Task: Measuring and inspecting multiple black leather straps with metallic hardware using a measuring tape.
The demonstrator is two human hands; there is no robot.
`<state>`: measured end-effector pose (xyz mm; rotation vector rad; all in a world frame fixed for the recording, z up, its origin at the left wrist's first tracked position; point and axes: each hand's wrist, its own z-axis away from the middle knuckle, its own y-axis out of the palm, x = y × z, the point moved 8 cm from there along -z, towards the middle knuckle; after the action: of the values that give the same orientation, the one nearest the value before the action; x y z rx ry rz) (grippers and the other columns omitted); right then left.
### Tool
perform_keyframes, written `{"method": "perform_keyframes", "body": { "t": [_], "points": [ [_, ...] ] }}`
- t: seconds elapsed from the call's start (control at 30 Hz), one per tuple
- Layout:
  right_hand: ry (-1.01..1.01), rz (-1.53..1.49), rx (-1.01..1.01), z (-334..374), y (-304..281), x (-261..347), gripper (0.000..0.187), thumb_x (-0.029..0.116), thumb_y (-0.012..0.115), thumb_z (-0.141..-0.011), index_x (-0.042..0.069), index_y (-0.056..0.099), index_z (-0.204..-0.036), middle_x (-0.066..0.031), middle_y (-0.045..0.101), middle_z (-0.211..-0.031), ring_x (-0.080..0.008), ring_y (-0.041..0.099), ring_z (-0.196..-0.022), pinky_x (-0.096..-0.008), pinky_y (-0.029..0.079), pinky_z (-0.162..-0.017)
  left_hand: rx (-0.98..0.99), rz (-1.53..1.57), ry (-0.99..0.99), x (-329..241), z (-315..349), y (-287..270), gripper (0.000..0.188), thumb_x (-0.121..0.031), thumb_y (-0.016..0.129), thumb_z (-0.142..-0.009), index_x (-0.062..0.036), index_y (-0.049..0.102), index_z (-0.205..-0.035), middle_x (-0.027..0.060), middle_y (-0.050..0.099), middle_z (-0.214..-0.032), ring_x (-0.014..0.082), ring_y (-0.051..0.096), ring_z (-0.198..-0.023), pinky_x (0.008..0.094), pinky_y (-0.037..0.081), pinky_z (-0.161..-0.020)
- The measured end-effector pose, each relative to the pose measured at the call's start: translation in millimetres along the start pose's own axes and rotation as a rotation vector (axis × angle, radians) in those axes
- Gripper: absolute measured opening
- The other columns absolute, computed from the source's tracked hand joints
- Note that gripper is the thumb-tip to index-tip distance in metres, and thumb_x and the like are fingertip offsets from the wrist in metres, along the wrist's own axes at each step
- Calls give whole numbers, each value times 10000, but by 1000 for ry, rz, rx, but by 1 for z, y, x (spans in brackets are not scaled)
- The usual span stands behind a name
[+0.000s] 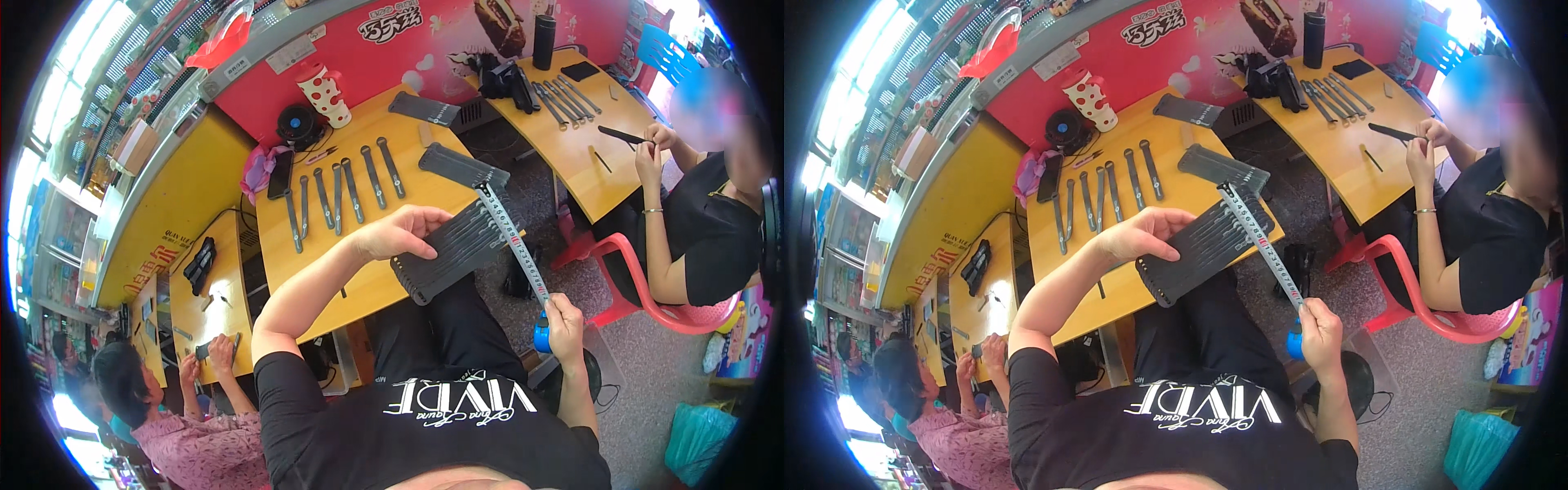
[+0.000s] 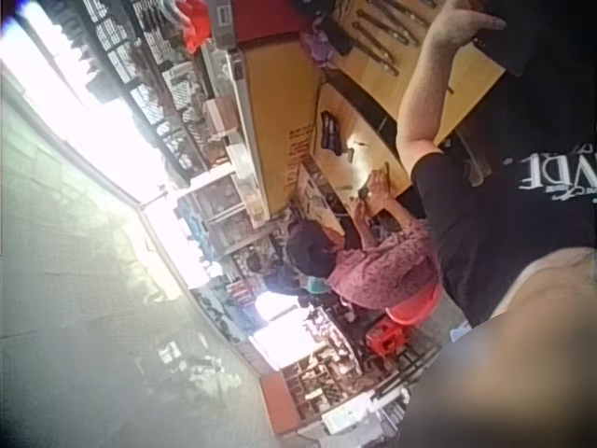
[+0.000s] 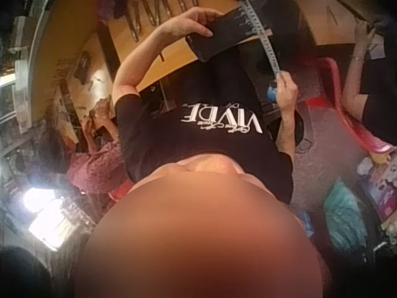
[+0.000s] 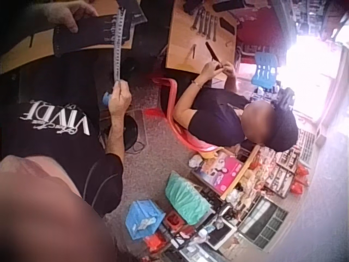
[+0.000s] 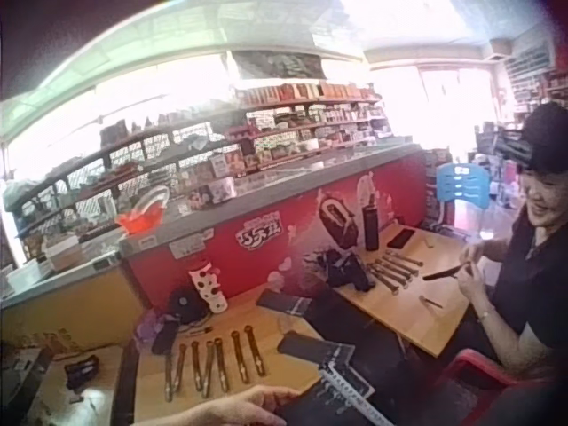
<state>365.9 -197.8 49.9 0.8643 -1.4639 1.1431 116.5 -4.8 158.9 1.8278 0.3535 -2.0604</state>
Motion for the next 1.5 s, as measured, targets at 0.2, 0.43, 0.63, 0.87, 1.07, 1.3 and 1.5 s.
{"method": "perform_keyframes", "body": {
  "t": [0.2,0.43,0.63,0.87,1.07,1.3,1.5],
  "points": [
    [-47,122,33,-14,-5,13,114,77,574,-908,1,648,-951,-107,614,-758,-201,623,-681,-310,463,-627,-85,41,32,11,13,-5,584,189,586,-783,25,497,-1337,123,623,-1227,156,586,-1124,290,465,-965],
    [-114,182,38,-26,-5,22,113,79,581,-902,2,647,-954,-110,619,-766,-217,633,-688,-313,468,-631,-130,64,81,16,17,-12,583,189,590,-775,27,508,-1329,120,632,-1210,147,594,-1106,281,472,-953],
    [-85,203,51,-22,-11,14,109,72,579,-899,5,649,-950,-108,612,-754,-215,628,-672,-315,466,-619,-122,115,81,33,11,-7,580,178,591,-770,39,506,-1326,116,641,-1195,147,604,-1090,281,471,-958],
    [-29,265,-22,-5,-27,0,93,59,574,-894,-4,637,-921,-103,586,-731,-200,606,-646,-311,448,-600,-28,266,-3,65,-21,5,593,151,605,-769,44,487,-1340,112,616,-1241,152,589,-1125,288,466,-976],
    [26,258,-149,14,-55,-16,90,48,565,-899,-19,624,-904,-82,551,-711,-146,556,-627,-288,423,-586,113,315,-46,79,-81,22,599,146,612,-771,49,474,-1346,116,599,-1271,158,577,-1151,293,452,-999],
    [67,238,-279,32,-76,-25,91,40,547,-911,-20,606,-876,-45,519,-701,-104,511,-635,-268,402,-582,255,275,-122,83,-133,47,627,153,607,-766,49,453,-1365,128,601,-1268,164,589,-1135,293,456,-989],
    [114,248,-291,49,-74,-31,85,43,554,-905,-18,604,-873,-52,520,-698,-108,510,-627,-273,403,-579,378,322,-165,99,-133,69,600,139,588,-748,29,452,-1322,99,590,-1249,158,549,-1178,294,427,-1006]
  ]
}}
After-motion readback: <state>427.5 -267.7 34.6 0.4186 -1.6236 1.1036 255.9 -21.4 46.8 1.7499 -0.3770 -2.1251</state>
